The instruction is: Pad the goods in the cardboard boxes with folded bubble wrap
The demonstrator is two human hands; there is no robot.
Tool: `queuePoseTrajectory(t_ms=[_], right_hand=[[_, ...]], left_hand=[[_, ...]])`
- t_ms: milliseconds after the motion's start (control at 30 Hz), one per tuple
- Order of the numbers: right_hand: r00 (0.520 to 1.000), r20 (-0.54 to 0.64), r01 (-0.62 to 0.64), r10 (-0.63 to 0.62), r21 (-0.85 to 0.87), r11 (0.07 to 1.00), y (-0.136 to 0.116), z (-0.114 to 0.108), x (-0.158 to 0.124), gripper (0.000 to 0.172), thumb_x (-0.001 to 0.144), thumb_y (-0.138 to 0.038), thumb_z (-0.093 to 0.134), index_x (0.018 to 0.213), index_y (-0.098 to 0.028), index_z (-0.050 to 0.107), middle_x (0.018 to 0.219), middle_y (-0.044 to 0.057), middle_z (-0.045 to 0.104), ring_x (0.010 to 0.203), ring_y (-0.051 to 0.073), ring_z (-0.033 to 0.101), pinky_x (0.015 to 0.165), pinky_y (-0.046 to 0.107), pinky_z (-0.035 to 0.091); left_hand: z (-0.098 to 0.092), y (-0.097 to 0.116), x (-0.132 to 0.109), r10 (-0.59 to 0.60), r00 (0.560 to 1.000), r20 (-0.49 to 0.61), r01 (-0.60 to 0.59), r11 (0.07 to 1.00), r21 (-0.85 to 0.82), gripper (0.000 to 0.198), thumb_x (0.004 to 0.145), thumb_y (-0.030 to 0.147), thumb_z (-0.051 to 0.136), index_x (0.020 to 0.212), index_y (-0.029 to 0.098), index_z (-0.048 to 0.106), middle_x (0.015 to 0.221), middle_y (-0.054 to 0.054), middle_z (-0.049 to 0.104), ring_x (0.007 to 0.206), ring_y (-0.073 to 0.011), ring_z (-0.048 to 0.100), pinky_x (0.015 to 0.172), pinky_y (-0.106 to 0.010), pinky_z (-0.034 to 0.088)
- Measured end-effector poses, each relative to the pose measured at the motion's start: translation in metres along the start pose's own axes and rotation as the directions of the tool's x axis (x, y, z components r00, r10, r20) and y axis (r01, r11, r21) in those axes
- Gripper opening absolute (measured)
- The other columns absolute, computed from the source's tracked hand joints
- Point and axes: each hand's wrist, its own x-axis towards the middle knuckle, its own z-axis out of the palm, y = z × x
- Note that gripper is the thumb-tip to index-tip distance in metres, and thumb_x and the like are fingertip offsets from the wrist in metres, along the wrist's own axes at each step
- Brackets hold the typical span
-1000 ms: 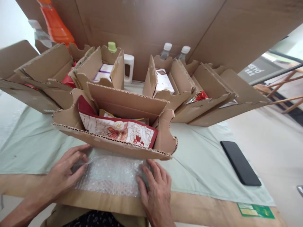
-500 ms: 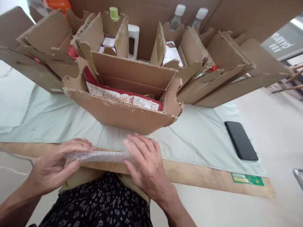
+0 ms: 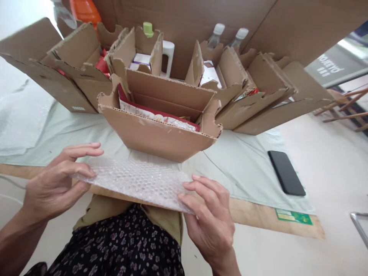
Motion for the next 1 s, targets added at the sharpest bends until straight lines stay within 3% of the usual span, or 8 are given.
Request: queuePoseTrajectory(t_ms=[67, 200, 367, 533, 700, 867, 1000], right_hand=[[1.000, -0.008, 0.005, -0.005, -0.057, 0.998, -0.001, 0.007, -0.010, 0.030, 0.083, 0.009, 0.068, 0.099, -0.017, 0.069, 0.112, 0.010, 0.072, 0.121, 0.030, 0.065, 0.099, 0.048, 0.054], [0.993, 0.119, 0.006, 0.004, -0.084, 0.996, 0.007, 0.029, -0.041, 0.028, 0.089, 0.006, 0.061, 0.101, -0.018, 0.067, 0.116, 0.012, 0.073, 0.121, 0.031, 0.064, 0.096, 0.048, 0.053], [0.980, 0.185, -0.045, 0.067, -0.119, 0.992, 0.016, 0.039, -0.067, 0.022, 0.093, 0.001, 0.061, 0.103, -0.019, 0.066, 0.120, 0.013, 0.073, 0.122, 0.031, 0.064, 0.095, 0.047, 0.052], [0.980, 0.190, -0.050, 0.063, -0.074, 0.996, 0.013, 0.040, -0.065, 0.019, 0.095, -0.005, 0.062, 0.107, -0.020, 0.065, 0.125, 0.013, 0.072, 0.126, 0.030, 0.063, 0.101, 0.046, 0.052], [0.938, 0.343, -0.037, 0.052, -0.050, 0.998, 0.003, 0.047, -0.058, 0.036, 0.097, -0.009, 0.054, 0.132, -0.018, 0.059, 0.144, 0.017, 0.064, 0.139, 0.031, 0.055, 0.104, 0.051, 0.051], [0.904, 0.427, 0.005, 0.031, -0.081, 0.997, -0.007, 0.057, -0.056, 0.043, 0.095, -0.024, 0.062, 0.138, -0.017, 0.056, 0.148, 0.019, 0.060, 0.143, 0.036, 0.050, 0.109, 0.056, 0.046], [0.899, 0.437, 0.048, 0.013, -0.128, 0.991, -0.014, 0.068, -0.055, 0.041, 0.096, -0.023, 0.061, 0.137, -0.018, 0.057, 0.148, 0.018, 0.061, 0.141, 0.035, 0.051, 0.110, 0.054, 0.045]], left_hand=[[0.006, -0.008, -0.004, 0.032, 0.999, 0.012, -0.033, 0.996, 0.082, 0.029, 0.089, -0.005, 0.056, 0.097, 0.022, 0.061, 0.135, -0.009, 0.064, 0.141, -0.0283, 0.053, 0.115, -0.050, 0.049], [0.024, -0.035, -0.028, 0.008, 0.992, 0.125, -0.033, 0.979, 0.200, 0.027, 0.091, -0.004, 0.053, 0.098, 0.020, 0.063, 0.136, -0.013, 0.064, 0.140, -0.0321, 0.055, 0.111, -0.054, 0.051], [0.033, -0.048, -0.051, -0.040, 0.985, 0.169, 0.001, 0.974, 0.225, 0.025, 0.093, -0.002, 0.052, 0.099, 0.019, 0.064, 0.134, -0.014, 0.066, 0.137, -0.0326, 0.058, 0.108, -0.054, 0.053], [0.024, -0.045, -0.044, -0.072, 0.988, 0.138, 0.042, 0.976, 0.213, 0.023, 0.094, 0.000, 0.052, 0.100, 0.019, 0.064, 0.135, -0.015, 0.065, 0.135, -0.0318, 0.060, 0.106, -0.052, 0.055], [0.015, -0.050, -0.032, -0.098, 0.985, 0.140, 0.064, 0.971, 0.229, 0.023, 0.095, 0.003, 0.050, 0.099, 0.020, 0.064, 0.137, -0.013, 0.064, 0.133, -0.0300, 0.061, 0.107, -0.050, 0.056], [0.012, -0.059, -0.028, -0.152, 0.979, 0.136, 0.127, 0.975, 0.182, 0.023, 0.097, 0.006, 0.047, 0.100, 0.021, 0.066, 0.138, -0.012, 0.063, 0.122, -0.0246, 0.067, 0.099, -0.042, 0.059], [0.014, -0.063, -0.021, -0.156, 0.981, 0.113, 0.139, 0.980, 0.140, 0.026, 0.094, 0.005, 0.048, 0.099, 0.021, 0.067, 0.135, -0.010, 0.065, 0.124, -0.0232, 0.067, 0.099, -0.040, 0.058]])
